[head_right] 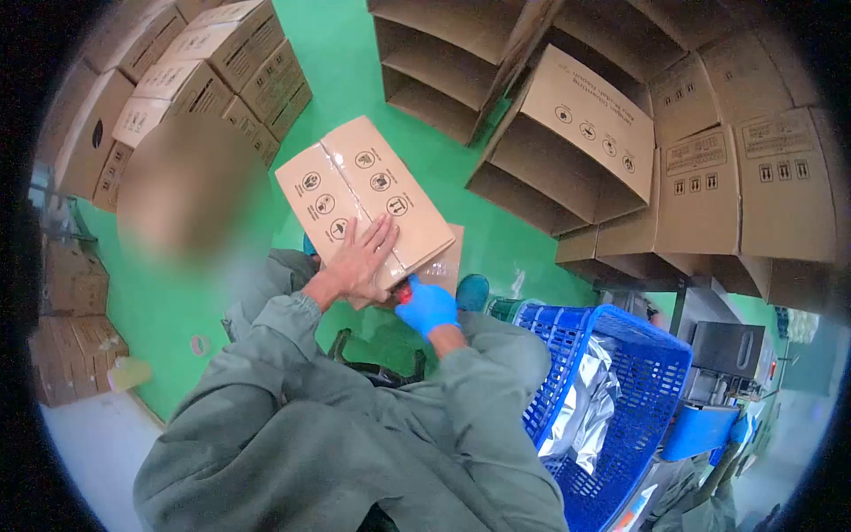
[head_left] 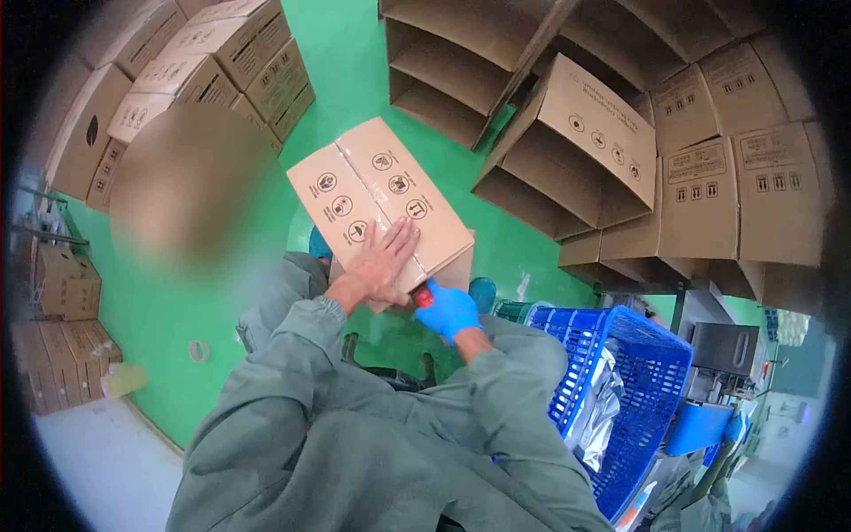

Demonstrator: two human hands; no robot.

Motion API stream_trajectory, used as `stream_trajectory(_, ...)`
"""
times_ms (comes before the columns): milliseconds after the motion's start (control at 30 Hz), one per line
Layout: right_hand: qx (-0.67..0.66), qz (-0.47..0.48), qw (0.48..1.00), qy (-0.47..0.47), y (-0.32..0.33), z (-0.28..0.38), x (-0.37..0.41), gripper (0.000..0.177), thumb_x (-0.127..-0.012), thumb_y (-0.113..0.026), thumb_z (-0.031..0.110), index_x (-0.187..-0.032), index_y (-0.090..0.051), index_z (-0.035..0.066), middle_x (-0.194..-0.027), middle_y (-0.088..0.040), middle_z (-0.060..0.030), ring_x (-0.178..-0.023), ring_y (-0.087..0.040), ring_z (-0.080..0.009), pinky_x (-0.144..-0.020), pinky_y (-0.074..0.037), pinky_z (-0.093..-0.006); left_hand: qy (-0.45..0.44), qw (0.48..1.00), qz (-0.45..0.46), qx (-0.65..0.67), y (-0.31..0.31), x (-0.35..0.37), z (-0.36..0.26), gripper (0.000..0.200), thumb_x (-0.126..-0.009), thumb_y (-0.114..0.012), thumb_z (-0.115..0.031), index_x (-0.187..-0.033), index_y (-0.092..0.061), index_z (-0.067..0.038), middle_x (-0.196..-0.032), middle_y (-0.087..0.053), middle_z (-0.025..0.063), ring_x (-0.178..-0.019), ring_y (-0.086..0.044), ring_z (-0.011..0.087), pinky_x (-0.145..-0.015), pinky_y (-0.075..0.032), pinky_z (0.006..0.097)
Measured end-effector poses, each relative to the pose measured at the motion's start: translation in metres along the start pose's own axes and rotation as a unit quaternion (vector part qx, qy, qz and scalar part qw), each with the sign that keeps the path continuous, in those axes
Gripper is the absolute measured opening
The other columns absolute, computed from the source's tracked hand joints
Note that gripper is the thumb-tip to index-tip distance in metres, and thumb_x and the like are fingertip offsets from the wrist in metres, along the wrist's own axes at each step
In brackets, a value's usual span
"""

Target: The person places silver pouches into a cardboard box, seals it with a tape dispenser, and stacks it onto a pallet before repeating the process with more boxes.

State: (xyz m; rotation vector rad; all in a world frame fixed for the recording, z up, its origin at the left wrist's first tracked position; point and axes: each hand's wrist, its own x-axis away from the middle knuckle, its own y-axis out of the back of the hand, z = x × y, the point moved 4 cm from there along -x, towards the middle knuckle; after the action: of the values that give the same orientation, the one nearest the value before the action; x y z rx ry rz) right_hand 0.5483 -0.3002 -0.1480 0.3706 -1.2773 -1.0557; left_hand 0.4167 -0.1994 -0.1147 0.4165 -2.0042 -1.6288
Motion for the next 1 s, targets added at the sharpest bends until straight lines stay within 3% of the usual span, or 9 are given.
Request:
stream_trajectory(233,0.074,0.067,0.995,0.029,0.036,-0.012,0.027,0.052,-0.072,-0.068,0.041,-0.116,-0.062,0.015,-0.098,-0.068,-0.02,-0.087,-0.067,-0.0381,-0.077,-0.053,-0.0485,-0.067,0.962,0.058,0.257,0.022,-0.017,0.058,0.09,-0.069,-0.071,-0.044,-0.14,-0.039,0.001,-0.144,-0.04,0.0239,-0.133,-0.04,0.0379,-0.11,-0.032,0.0486)
stream_trajectory(400,0.057,-0.347,0.935,-0.045,0.206,-0.047,0.073,0.073,-0.073,-0.072,0.046,-0.137,-0.048,0.019,-0.093,-0.067,-0.0201,-0.086,-0.066,-0.0391,-0.075,-0.052,-0.0486,0.145,0.949,-0.236,0.153,0.052,-0.041,0.228,0.076,-0.077,-0.068,-0.043,-0.136,-0.046,-0.001,-0.132,-0.053,0.0245,-0.117,-0.055,0.0407,-0.103,-0.041,0.0427)
stream_trajectory(567,0.099,-0.575,0.812,0.013,0.327,-0.117,-0.019,0.064,-0.087,-0.063,0.018,-0.146,-0.038,0.019,-0.104,-0.063,-0.0225,-0.093,-0.063,-0.0382,-0.081,-0.05,-0.0475,0.246,0.928,-0.071,0.27,0.017,-0.048,0.265,0.086,-0.074,-0.068,-0.06,-0.133,-0.051,0.0,-0.128,-0.058,0.0219,-0.117,-0.057,0.0353,-0.1,-0.044,0.0416)
stream_trajectory(700,0.159,-0.556,0.815,-0.038,0.353,-0.173,-0.091,0.052,-0.091,-0.057,0.011,-0.141,-0.046,0.015,-0.118,-0.06,-0.0236,-0.105,-0.06,-0.0373,-0.09,-0.047,-0.0445,0.27,0.909,-0.01,0.319,0.034,-0.014,0.267,0.075,-0.077,-0.061,-0.065,-0.122,-0.063,-0.006,-0.108,-0.069,0.0178,-0.101,-0.065,0.0352,-0.09,-0.05,0.0429)
stream_trajectory(767,0.244,-0.633,0.733,-0.043,0.327,-0.105,-0.073,0.041,-0.094,-0.052,0.01,-0.133,-0.051,-0.001,-0.13,-0.056,-0.0225,-0.118,-0.053,-0.0354,-0.101,-0.04,-0.0437,0.302,0.843,0.039,0.443,-0.005,0.003,0.282,0.074,-0.081,-0.054,-0.07,-0.125,-0.063,-0.011,-0.109,-0.069,0.0134,-0.101,-0.065,0.032,-0.089,-0.05,0.0418)
stream_trajectory(867,-0.254,-0.477,0.841,0.014,0.22,-0.128,-0.105,0.045,-0.101,-0.046,0.024,-0.136,-0.047,-0.005,-0.143,-0.046,-0.0171,-0.131,-0.044,-0.029,-0.111,-0.032,-0.0397,0.338,0.711,0.078,0.612,-0.062,0.024,0.266,0.071,-0.09,-0.044,-0.068,-0.137,-0.053,-0.014,-0.128,-0.061,0.0066,-0.113,-0.058,0.0225,-0.095,-0.046,0.0375)
stream_trajectory(900,-0.41,-0.405,0.817,-0.003,0.159,-0.146,-0.113,0.055,-0.103,-0.038,0.036,-0.141,-0.041,-0.003,-0.146,-0.043,-0.0154,-0.133,-0.041,-0.028,-0.113,-0.029,-0.0396,0.278,0.636,0.066,0.717,-0.114,0.026,0.256,0.07,-0.092,-0.042,-0.066,-0.139,-0.05,-0.014,-0.133,-0.056,0.0059,-0.119,-0.053,0.0211,-0.098,-0.044,0.0371)
stream_trajectory(967,-0.832,-0.18,0.522,0.057,0.065,-0.091,-0.096,0.064,-0.102,-0.031,0.049,-0.143,-0.037,0.001,-0.146,-0.041,-0.015,-0.132,-0.04,-0.0304,-0.113,-0.03,-0.0431,0.191,0.518,0.045,0.833,-0.157,0.035,0.248,0.068,-0.096,-0.038,-0.063,-0.141,-0.047,-0.013,-0.141,-0.049,0.0045,-0.126,-0.047,0.0198,-0.102,-0.041,0.0378)
stream_trajectory(1000,-0.78,-0.171,0.594,0.097,0.023,-0.106,-0.107,0.063,-0.101,-0.032,0.05,-0.142,-0.039,0.002,-0.144,-0.043,-0.0152,-0.13,-0.042,-0.0314,-0.111,-0.032,-0.0444,0.187,0.478,0.048,0.857,-0.152,0.034,0.244,0.068,-0.097,-0.035,-0.063,-0.141,-0.047,-0.013,-0.142,-0.047,0.0039,-0.129,-0.044,0.0199,-0.104,-0.04,0.0389)
